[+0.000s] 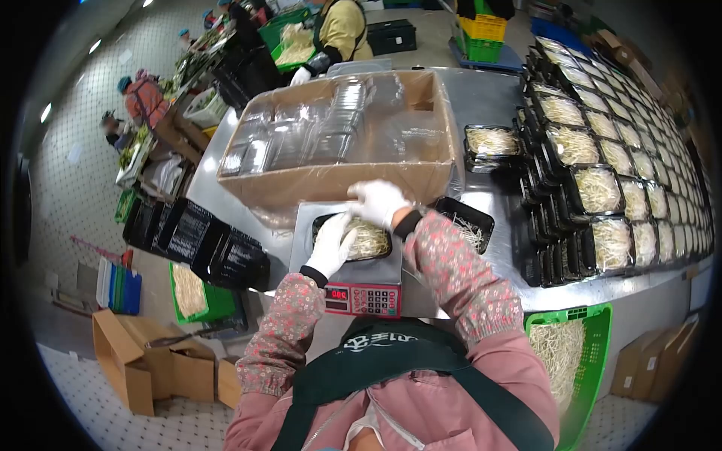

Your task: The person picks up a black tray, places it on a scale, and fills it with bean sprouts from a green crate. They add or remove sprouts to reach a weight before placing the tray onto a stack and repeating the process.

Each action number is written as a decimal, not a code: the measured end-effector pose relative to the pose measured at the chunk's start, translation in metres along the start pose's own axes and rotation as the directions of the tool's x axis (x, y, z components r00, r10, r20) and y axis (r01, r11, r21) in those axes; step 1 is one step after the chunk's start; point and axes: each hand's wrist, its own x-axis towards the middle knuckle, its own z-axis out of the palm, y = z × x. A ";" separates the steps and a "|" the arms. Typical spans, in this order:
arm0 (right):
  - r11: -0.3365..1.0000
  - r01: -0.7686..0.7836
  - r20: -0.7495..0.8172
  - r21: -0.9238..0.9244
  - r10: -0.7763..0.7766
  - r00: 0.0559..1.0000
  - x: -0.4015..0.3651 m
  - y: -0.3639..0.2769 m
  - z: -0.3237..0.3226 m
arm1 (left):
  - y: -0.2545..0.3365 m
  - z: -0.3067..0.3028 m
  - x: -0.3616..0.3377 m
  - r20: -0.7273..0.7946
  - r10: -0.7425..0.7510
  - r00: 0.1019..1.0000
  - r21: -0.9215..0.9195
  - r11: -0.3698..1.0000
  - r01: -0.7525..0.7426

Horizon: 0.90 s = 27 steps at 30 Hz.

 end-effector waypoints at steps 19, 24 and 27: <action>0.954 -0.295 -0.472 -0.055 0.236 0.849 0.103 0.134 -0.071 | 0.061 -0.123 -0.101 -0.316 -0.748 0.583 -0.766 0.564 0.309; 0.751 0.111 -0.433 0.650 0.247 0.867 0.025 0.044 -0.128 | 0.063 -0.111 -0.062 -0.227 -0.742 0.631 -0.877 0.437 0.198; 0.719 0.263 -0.461 0.643 0.090 0.883 -0.008 0.029 -0.110 | 0.063 -0.097 -0.042 -0.177 -0.691 0.701 -0.922 0.365 0.127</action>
